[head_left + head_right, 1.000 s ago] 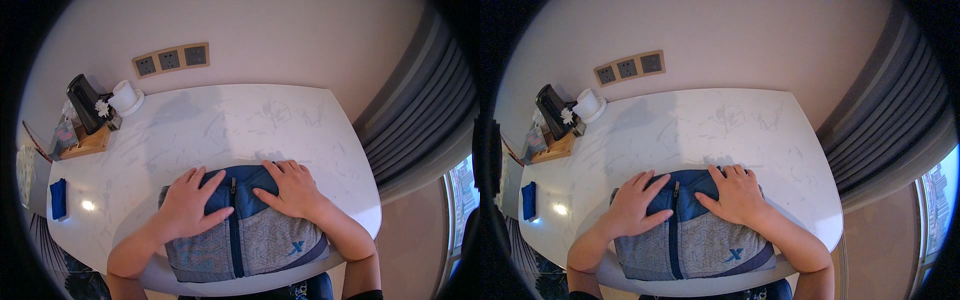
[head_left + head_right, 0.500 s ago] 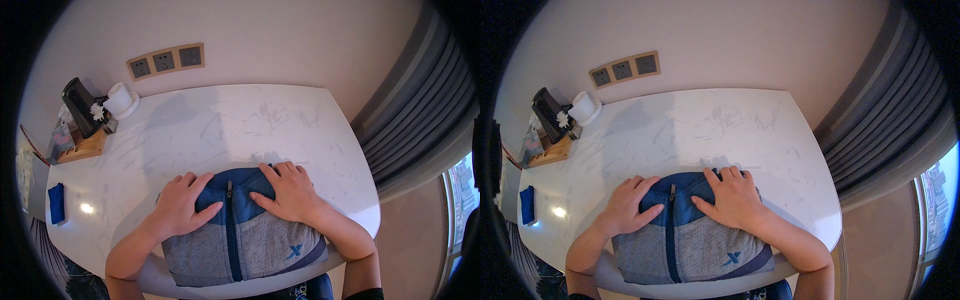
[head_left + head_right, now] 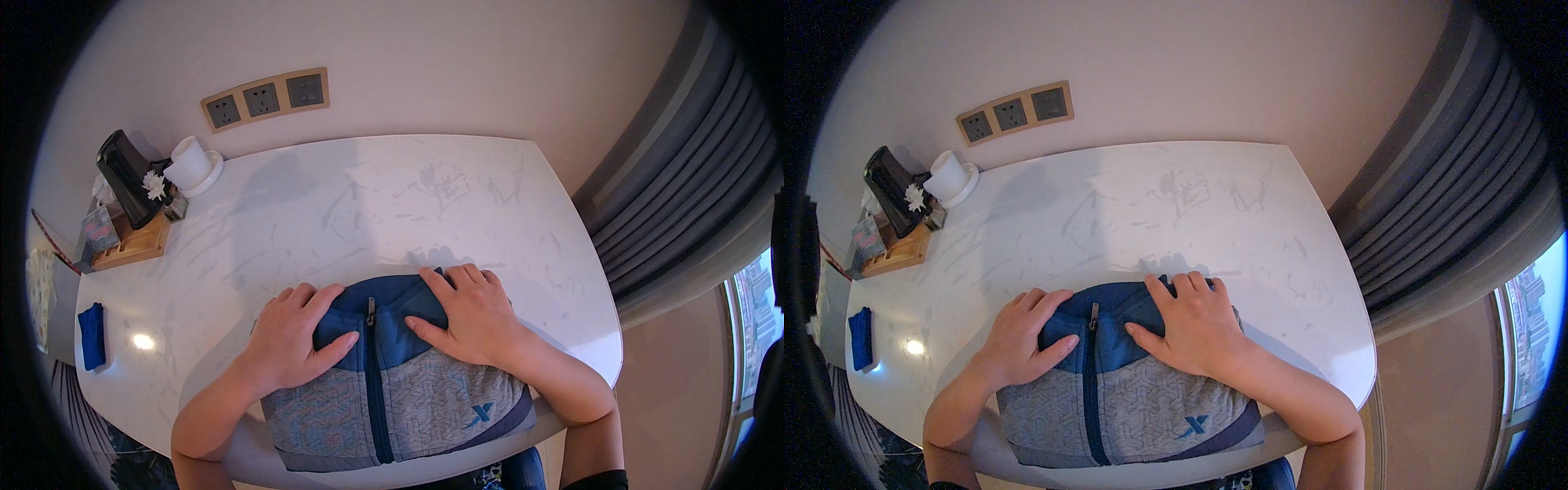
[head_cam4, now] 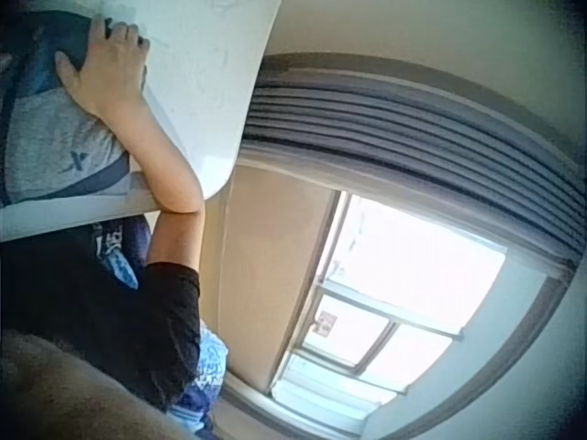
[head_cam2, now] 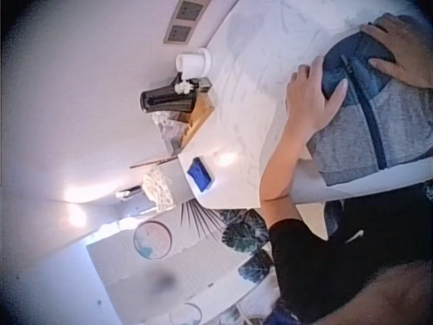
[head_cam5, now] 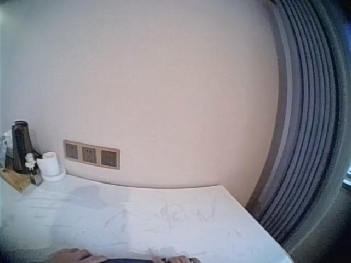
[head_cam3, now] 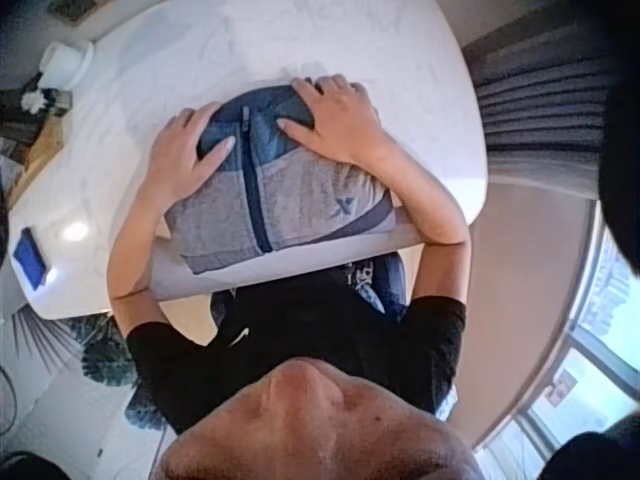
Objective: The person folds a blue pair of pants on a white table, then places a gray zip-up jacket on top and folds it neatly. The person smooths the fabric and aligns edges to create compact, tidy bundles.
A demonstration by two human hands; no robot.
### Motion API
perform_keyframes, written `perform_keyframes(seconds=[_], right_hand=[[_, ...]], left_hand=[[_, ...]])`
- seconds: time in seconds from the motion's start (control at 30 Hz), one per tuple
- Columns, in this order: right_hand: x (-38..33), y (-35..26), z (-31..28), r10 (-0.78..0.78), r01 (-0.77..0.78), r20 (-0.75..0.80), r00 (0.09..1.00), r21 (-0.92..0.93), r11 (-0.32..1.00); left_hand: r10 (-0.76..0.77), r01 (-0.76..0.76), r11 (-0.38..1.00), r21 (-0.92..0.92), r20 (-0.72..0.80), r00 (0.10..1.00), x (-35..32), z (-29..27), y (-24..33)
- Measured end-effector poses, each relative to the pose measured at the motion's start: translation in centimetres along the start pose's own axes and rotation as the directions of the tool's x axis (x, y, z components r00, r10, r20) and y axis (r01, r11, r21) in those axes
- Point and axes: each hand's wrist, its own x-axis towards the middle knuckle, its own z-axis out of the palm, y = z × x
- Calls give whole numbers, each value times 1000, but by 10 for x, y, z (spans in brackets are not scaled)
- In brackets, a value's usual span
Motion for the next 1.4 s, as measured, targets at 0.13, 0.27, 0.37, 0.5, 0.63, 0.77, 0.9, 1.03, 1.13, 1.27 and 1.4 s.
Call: perform_keyframes(seconds=[0.13,0.27,0.37,0.5,0.63,0.77,0.9,1.03,1.13,1.27,1.4], right_hand=[[-1,1,1,-15,15,-21,1000,5,1000],[-1,1,3,-27,26,-56,998,-4,1000],[-2,0,2,-24,24,-47,999,5,1000],[-2,0,1,-12,12,-28,1000,2,1000],[-2,0,2,-11,11,-29,1000,0,1000],[-2,-2,2,-10,9,-27,1000,-13,1000],[-4,4,3,-22,22,-32,999,7,1000],[-1,-3,3,-32,34,-44,998,40,999],[-4,1,4,-56,61,-121,991,37,997],[-8,14,7,-22,82,-435,900,121,989],[-27,53,16,239,-157,-342,909,251,955]], left_hand=[[-9,9,1000,0,14,1000,0,-1,1],[1,-1,1000,2,-19,1000,-1,2,-1],[-8,9,1000,8,-5,1000,-2,0,1],[-16,16,1000,6,6,1000,1,1,0],[-36,35,999,-15,-5,999,0,0,2],[-15,17,1000,12,-163,987,-6,5,0],[246,-187,946,266,-212,946,-19,-7,27],[544,-535,838,-108,74,836,-41,-1,62],[605,-578,796,-177,211,768,-39,20,61],[591,-569,807,-159,235,772,-38,18,62],[597,-575,802,-161,235,767,-36,20,62]])
